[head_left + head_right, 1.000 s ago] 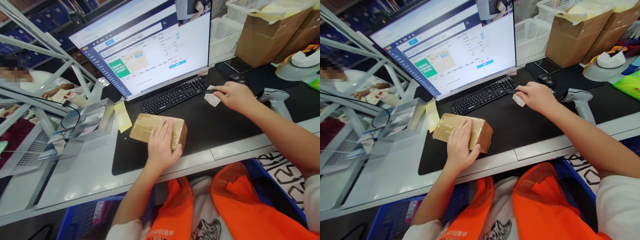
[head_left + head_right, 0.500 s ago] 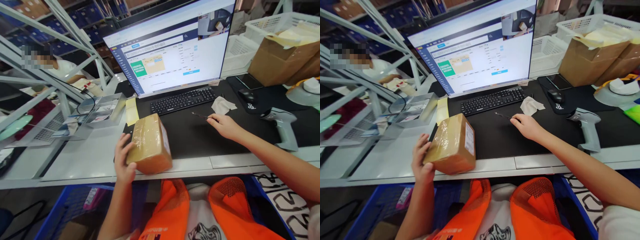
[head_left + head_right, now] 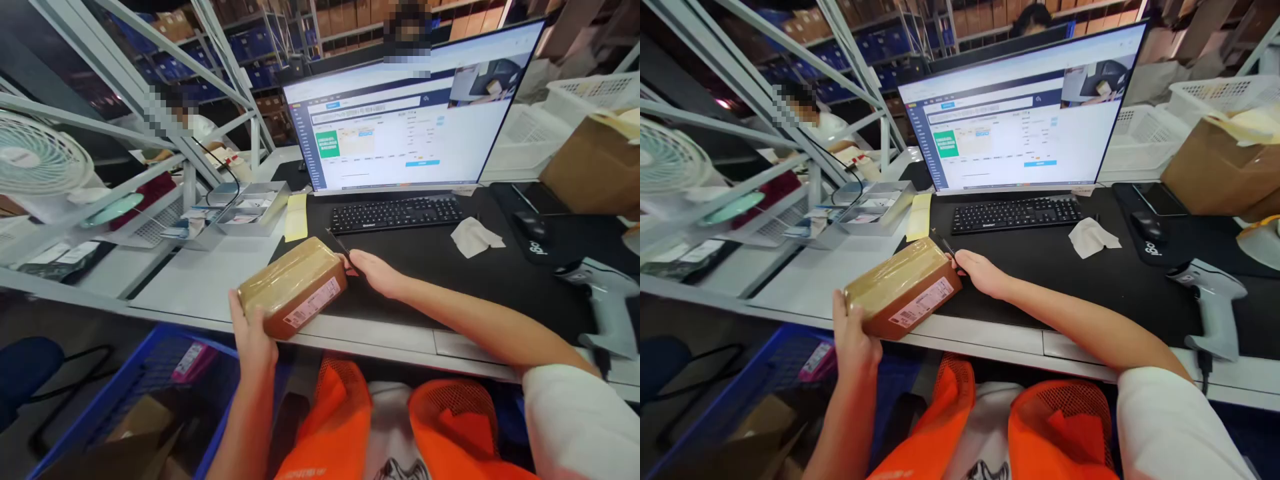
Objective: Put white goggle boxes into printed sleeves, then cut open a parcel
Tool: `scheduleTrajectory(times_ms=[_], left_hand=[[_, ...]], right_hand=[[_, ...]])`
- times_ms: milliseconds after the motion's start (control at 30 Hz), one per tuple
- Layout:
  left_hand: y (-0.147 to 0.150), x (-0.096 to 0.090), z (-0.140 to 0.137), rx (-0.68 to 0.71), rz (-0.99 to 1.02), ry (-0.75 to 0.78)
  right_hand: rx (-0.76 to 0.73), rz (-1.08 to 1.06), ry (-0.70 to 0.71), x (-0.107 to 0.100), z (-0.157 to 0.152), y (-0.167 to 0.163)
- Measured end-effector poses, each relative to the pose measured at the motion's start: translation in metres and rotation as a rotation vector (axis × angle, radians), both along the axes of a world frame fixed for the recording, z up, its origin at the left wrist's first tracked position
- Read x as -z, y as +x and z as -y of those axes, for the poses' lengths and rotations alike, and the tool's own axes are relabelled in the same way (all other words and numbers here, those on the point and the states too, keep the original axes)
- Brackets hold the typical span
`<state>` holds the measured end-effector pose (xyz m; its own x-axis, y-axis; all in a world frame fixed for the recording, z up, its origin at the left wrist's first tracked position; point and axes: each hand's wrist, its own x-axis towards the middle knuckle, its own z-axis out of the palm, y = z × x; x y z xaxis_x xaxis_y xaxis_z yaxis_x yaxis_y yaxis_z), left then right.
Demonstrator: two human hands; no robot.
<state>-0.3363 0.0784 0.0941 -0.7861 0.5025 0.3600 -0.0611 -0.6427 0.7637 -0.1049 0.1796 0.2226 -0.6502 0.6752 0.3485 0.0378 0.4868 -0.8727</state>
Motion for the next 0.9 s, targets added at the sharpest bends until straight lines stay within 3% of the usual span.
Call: scheduleTrajectory(times_ms=[100,233,367,433,533,600,733,833,900], left_hand=[[-0.006,-0.016,-0.021,0.046,-0.076,0.011],[-0.001,-0.065,-0.062,0.291,-0.167,0.066],[0.024,-0.111,-0.108,0.506,-0.243,0.120],[0.037,-0.124,-0.133,0.615,-0.292,0.114],[0.052,-0.129,-0.158,0.703,-0.465,0.094],[0.056,-0.125,-0.159,0.573,-0.631,0.125],[0.065,-0.106,-0.118,0.032,-0.997,0.381],[0.085,-0.085,-0.075,0.059,-1.402,0.540],[0.103,-0.072,-0.056,0.022,-1.504,0.510]], right_hand=[[0.065,0.001,0.043,-0.008,0.014,0.022],[0.202,-0.034,0.144,-0.017,0.040,0.072],[0.358,0.013,0.296,-0.014,0.077,0.115],[0.395,0.093,0.357,-0.008,0.097,0.127],[0.359,0.250,0.443,0.001,0.118,0.138],[0.331,0.371,0.584,0.006,0.123,0.146],[0.434,0.602,0.893,0.015,0.122,0.169],[0.491,0.705,1.000,0.019,0.122,0.179],[0.480,0.730,1.055,0.019,0.123,0.179]])
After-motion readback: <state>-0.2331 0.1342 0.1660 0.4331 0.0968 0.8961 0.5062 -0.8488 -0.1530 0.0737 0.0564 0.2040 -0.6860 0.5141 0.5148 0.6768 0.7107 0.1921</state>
